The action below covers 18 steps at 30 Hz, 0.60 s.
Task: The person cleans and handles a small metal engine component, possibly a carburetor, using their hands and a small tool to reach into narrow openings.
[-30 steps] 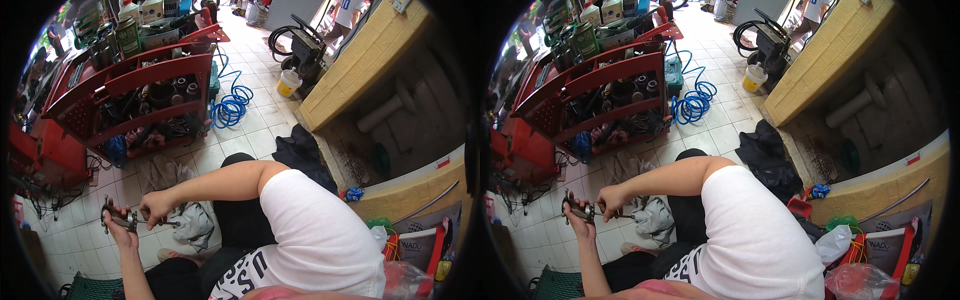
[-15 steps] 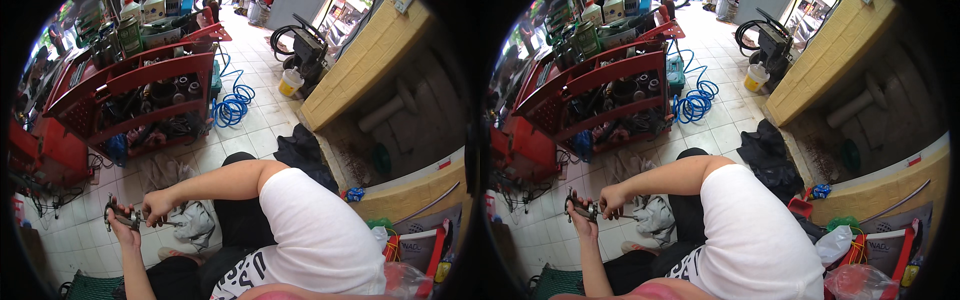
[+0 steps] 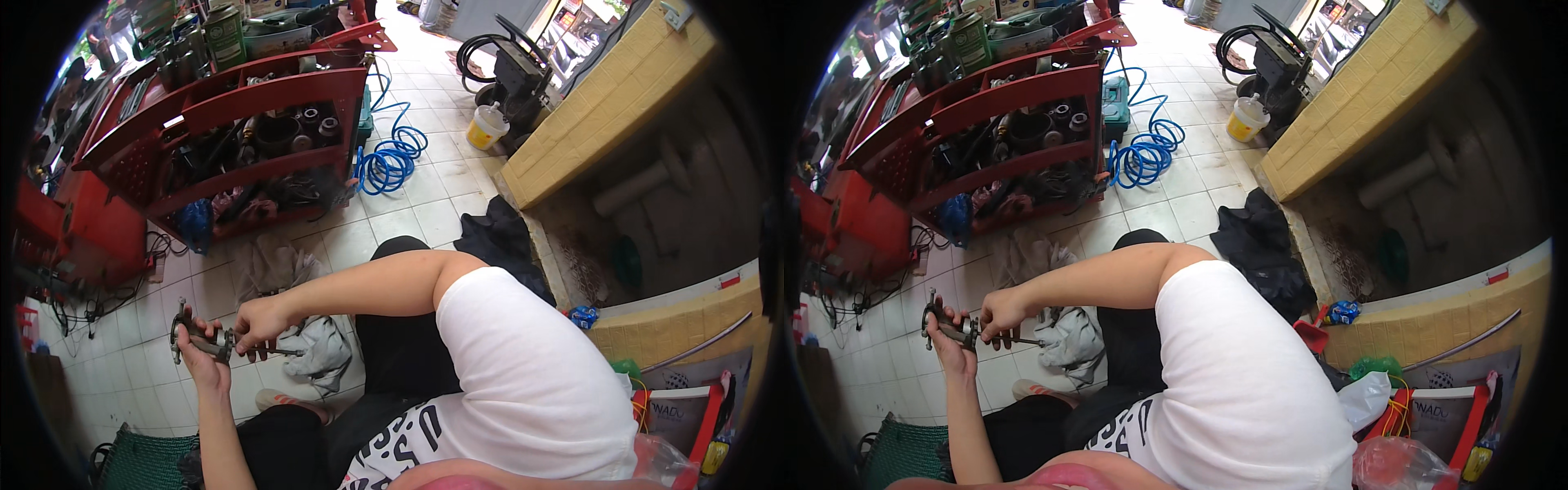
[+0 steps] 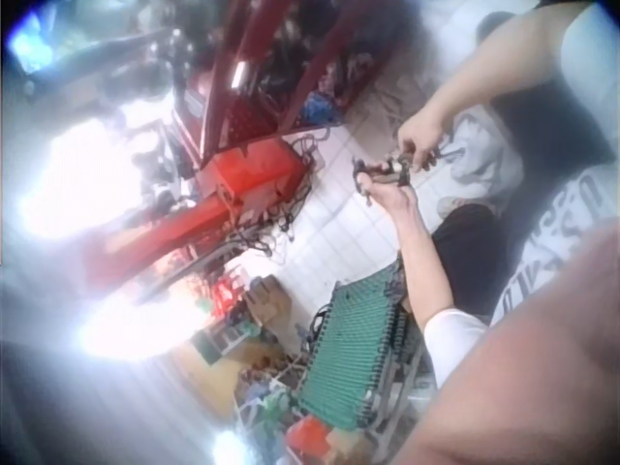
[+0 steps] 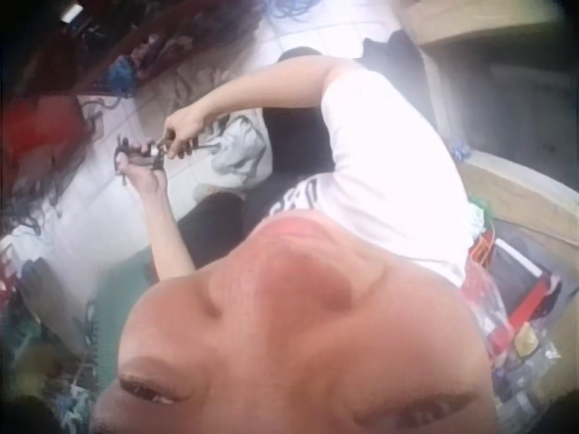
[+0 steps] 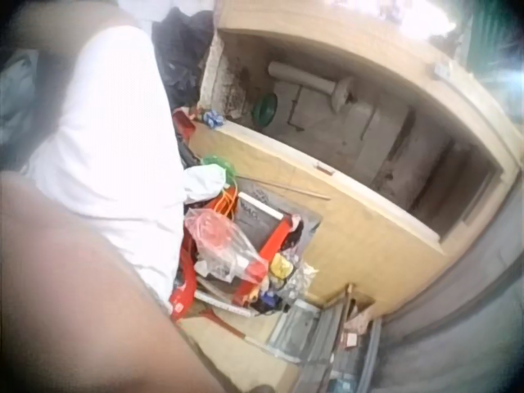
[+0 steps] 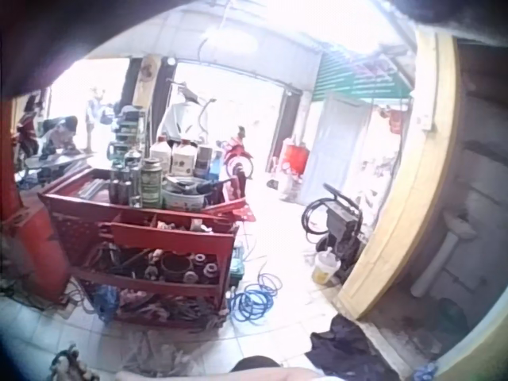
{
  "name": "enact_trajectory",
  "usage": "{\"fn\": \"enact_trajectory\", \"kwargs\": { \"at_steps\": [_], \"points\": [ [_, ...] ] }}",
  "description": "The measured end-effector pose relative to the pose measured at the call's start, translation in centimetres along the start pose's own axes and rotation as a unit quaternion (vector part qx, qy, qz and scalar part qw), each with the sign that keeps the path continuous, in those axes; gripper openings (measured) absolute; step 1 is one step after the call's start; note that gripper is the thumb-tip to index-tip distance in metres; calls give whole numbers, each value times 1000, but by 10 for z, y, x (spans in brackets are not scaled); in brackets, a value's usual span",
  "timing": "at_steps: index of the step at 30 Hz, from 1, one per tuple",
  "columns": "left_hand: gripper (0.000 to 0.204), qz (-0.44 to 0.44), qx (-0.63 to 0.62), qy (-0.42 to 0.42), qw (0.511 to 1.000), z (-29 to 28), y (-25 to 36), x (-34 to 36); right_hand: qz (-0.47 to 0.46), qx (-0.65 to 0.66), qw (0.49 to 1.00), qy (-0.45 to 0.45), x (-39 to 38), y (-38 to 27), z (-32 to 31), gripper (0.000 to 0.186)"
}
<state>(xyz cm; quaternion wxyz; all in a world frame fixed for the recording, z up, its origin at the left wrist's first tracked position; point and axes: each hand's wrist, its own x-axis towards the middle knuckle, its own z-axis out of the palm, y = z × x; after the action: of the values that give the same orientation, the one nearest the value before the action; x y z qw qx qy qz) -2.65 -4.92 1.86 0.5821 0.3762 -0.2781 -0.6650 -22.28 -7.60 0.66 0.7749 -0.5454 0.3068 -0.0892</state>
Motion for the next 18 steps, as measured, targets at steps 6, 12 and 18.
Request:
{"fn": "enact_trajectory", "kwargs": {
  "at_steps": [6, 12, 18],
  "points": [
    [44, 8, 5, 6, 1000, 2, -1, -1, -37, -140, 988, 62, 7, 4, 1, 28],
    [44, 18, 7, 10, 1000, -4, 2, 0, 24, 61, 997, -31, 0, -6, 4, 21],
    [43, 10, 11, 15, 1000, -6, -4, -2, -24, -59, 998, 24, 1, 0, 2, 21]
  ]
}}
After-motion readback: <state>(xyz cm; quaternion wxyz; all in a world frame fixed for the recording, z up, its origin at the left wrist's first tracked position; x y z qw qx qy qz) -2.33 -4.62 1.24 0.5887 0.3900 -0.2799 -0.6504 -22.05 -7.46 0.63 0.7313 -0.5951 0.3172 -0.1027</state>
